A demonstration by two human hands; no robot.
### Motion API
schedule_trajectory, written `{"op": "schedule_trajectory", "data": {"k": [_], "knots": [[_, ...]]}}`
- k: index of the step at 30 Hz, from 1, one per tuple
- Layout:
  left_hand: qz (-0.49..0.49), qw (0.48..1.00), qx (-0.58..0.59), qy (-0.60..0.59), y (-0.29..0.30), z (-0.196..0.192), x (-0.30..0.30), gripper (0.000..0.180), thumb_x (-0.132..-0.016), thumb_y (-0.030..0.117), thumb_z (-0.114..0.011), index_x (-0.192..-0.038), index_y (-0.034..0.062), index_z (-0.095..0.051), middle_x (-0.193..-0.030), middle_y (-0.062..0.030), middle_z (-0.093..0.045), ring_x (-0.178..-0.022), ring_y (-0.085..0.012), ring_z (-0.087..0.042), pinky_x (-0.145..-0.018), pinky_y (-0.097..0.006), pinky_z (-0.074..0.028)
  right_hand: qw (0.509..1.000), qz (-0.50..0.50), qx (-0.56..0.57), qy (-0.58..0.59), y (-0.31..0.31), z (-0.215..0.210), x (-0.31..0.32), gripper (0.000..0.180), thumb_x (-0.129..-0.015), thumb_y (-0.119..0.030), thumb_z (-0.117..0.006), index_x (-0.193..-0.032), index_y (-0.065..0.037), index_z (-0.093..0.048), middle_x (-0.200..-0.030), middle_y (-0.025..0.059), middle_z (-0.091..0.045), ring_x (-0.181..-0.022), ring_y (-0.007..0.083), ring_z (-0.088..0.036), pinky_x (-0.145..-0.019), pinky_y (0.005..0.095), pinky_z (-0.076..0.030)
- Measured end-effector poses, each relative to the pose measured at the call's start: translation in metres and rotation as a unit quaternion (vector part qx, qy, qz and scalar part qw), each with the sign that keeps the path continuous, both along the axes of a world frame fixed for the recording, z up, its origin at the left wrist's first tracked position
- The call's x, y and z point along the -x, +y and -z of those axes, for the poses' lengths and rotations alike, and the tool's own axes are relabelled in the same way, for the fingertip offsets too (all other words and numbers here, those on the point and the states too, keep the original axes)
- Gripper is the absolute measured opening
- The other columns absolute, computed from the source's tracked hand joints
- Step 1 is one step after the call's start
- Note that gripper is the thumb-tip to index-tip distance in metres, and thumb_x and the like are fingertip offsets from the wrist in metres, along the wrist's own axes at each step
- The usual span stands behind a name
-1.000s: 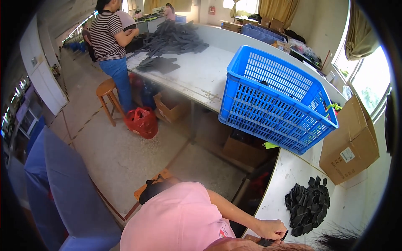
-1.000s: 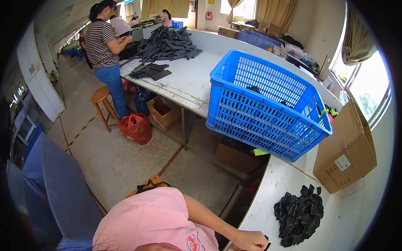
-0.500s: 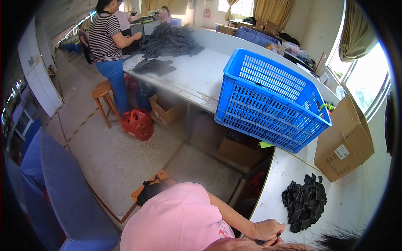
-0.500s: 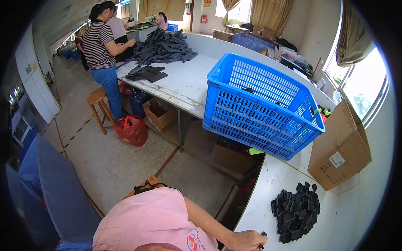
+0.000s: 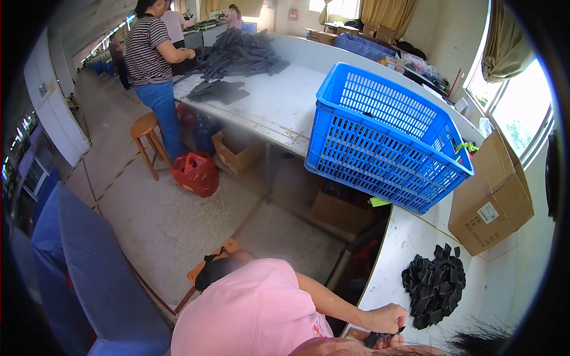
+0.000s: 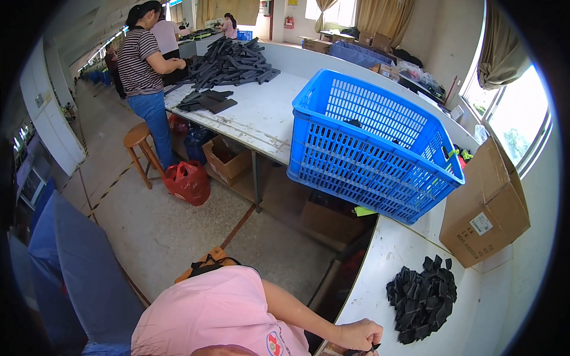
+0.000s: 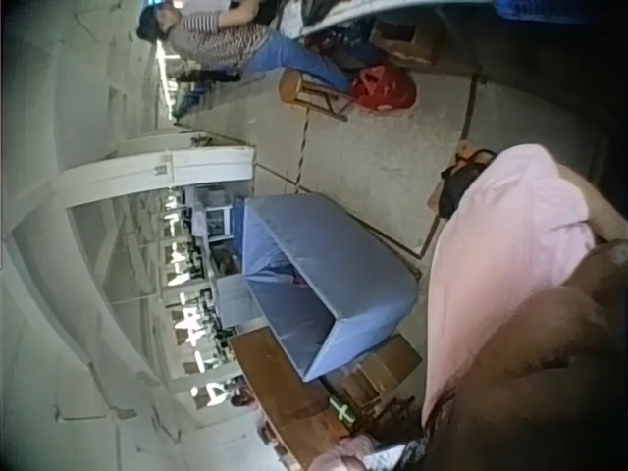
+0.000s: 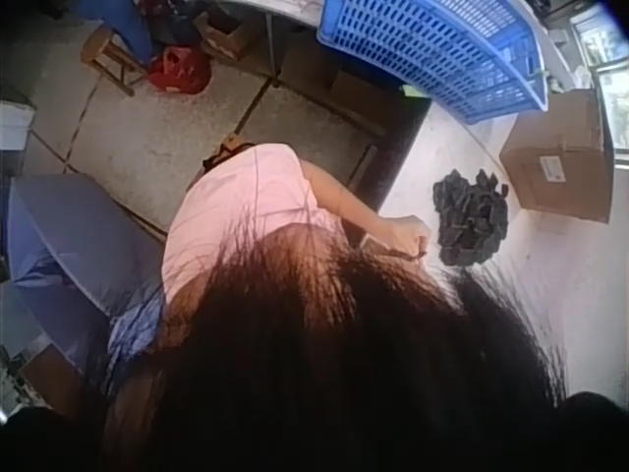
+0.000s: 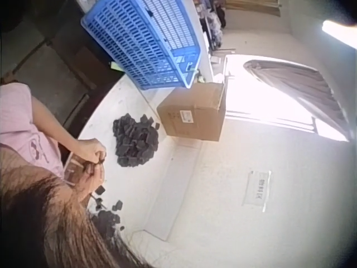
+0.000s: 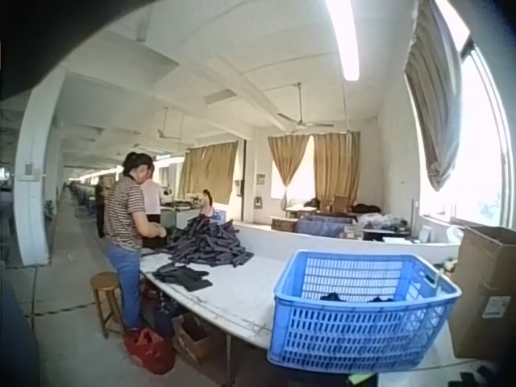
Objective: Cleaning and sorting small black plastic or rubber components at a workbench.
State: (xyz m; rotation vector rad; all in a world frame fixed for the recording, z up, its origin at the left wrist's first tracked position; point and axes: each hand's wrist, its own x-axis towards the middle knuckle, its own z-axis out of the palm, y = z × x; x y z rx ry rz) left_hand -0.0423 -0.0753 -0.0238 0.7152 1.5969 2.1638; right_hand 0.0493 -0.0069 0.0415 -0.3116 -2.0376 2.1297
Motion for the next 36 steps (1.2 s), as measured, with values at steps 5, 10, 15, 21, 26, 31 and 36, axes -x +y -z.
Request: {"op": "schedule_trajectory", "data": {"k": [5,10,15,21,26,31,36], "knots": [[-0.215,0.932,0.025,0.289,0.009,0.000,-0.003,0.008,-0.064,-0.007,-0.044,-0.070,-0.0025,-0.046,-0.063,-0.0077,-0.055,-0.044,-0.0151,-0.049,-0.040,-0.030,-0.040,0.859,-0.020,0.507,-0.073,0.065,0.086,0.011,0.013,-0.085,-0.015,-0.051,-0.086,-0.003,-0.048,-0.071,0.0020,-0.049,-0.058,0.0097,-0.041,-0.051,0.0223,-0.033],[0.072,0.977,-0.090,-0.177,0.004,0.012,0.006,0.012,-0.065,-0.006,-0.046,-0.074,0.0001,-0.047,-0.063,-0.0063,-0.052,-0.037,-0.0093,-0.039,-0.033,-0.027,-0.031,0.913,0.009,0.392,-0.113,0.055,0.077,0.012,0.012,-0.086,-0.015,-0.050,-0.085,-0.003,-0.048,-0.070,0.0018,-0.048,-0.058,0.0099,-0.041,-0.051,0.0222,-0.033],[0.363,0.782,-0.204,-0.464,-0.018,-0.012,-0.001,0.024,-0.064,-0.006,-0.051,-0.087,-0.0017,-0.048,-0.069,-0.0107,-0.055,-0.034,-0.0063,-0.030,-0.031,-0.020,-0.025,0.950,0.048,0.270,-0.148,0.038,0.046,0.005,0.012,-0.087,-0.015,-0.049,-0.083,-0.004,-0.047,-0.069,0.0015,-0.047,-0.059,0.0101,-0.041,-0.052,0.0222,-0.033],[0.162,0.986,-0.032,-0.005,-0.006,0.004,-0.006,0.022,-0.064,-0.013,-0.046,-0.085,-0.0081,-0.048,-0.066,-0.0117,-0.058,-0.049,-0.0139,-0.056,-0.041,-0.023,-0.042,0.973,0.073,0.180,-0.124,0.043,0.047,-0.009,0.013,-0.087,-0.016,-0.048,-0.081,-0.004,-0.047,-0.065,0.0006,-0.046,-0.056,0.0088,-0.040,-0.050,0.0211,-0.033],[0.150,0.977,-0.051,-0.140,-0.004,-0.002,-0.008,0.015,-0.069,-0.008,-0.050,-0.083,-0.0048,-0.054,-0.067,-0.0061,-0.057,-0.059,-0.0055,-0.053,-0.048,-0.018,-0.039,0.980,-0.035,0.191,0.054,0.086,0.114,-0.001,0.015,-0.087,-0.019,-0.046,-0.080,-0.006,-0.047,-0.055,-0.0024,-0.043,-0.047,0.0030,-0.038,-0.039,0.0169,-0.029],[0.207,0.953,-0.054,-0.212,-0.006,0.014,0.014,0.016,-0.068,-0.004,-0.052,-0.083,-0.0053,-0.054,-0.063,-0.0049,-0.056,-0.048,-0.0049,-0.048,-0.042,-0.019,-0.035,0.971,0.049,0.175,-0.154,0.048,0.057,-0.003,0.014,-0.087,-0.016,-0.050,-0.080,-0.004,-0.048,-0.068,0.0013,-0.047,-0.057,0.0105,-0.041,-0.051,0.0223,-0.034],[0.236,0.922,-0.018,-0.305,-0.013,0.033,0.026,0.022,-0.059,0.003,-0.055,-0.080,-0.0024,-0.057,-0.062,-0.0042,-0.053,-0.040,-0.0066,-0.039,-0.037,-0.020,-0.027,0.958,0.047,0.233,-0.160,0.033,0.058,0.010,0.015,-0.084,-0.018,-0.054,-0.077,-0.005,-0.049,-0.065,0.0011,-0.047,-0.054,0.0090,-0.041,-0.046,0.0207,-0.032]]}}
